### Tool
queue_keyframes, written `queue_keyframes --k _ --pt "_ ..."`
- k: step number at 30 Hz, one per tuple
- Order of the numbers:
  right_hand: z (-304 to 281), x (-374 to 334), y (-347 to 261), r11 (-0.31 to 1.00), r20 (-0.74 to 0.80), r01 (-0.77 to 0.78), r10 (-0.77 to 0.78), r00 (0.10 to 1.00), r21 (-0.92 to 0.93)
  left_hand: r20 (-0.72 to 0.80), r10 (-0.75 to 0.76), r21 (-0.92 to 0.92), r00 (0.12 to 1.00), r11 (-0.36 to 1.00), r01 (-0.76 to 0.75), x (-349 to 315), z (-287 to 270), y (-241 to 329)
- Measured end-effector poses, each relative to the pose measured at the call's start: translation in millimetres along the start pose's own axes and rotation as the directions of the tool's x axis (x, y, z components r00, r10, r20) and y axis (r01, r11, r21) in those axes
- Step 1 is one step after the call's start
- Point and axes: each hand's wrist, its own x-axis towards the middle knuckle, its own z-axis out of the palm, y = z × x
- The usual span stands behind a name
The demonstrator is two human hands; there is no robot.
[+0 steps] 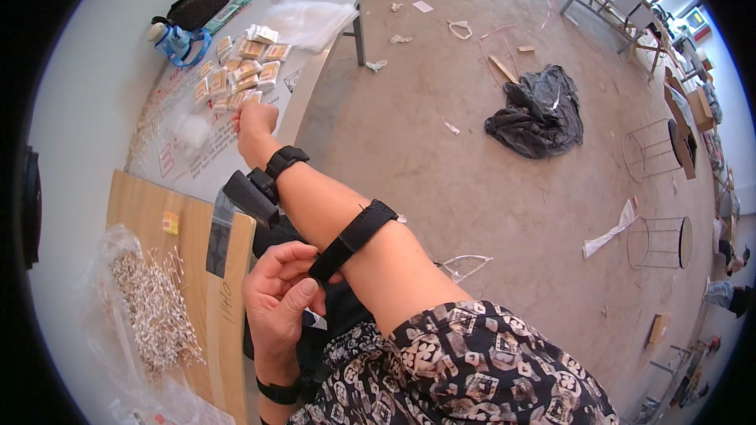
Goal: The person is sorting and packaging cotton swabs into small plastic bags.
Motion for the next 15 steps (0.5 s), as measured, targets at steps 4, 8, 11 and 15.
queue_keyframes --k 4,8,11,15 --pt "3 1 5 0.994 0.081 -0.085 0.080 0.994 0.068 -0.289 0.231 0.159 0.929 0.969 -0.191 -6 -17 3" --pt "-17 -12 5 0.986 0.309 0.014 0.038 0.950 -0.164 -0.568 0.348 -0.141 0.746 0.852 -0.505 8 -130 30" --pt "-49 -81 39 0.853 0.662 0.249 0.141 0.736 -0.459 -0.693 0.081 -0.609 0.716 0.467 -0.642 11 -218 28" --pt "-87 -170 86 0.789 0.766 0.156 0.497 0.407 -0.595 -0.806 -0.029 -0.532 0.591 0.473 -0.702 -6 -257 9"
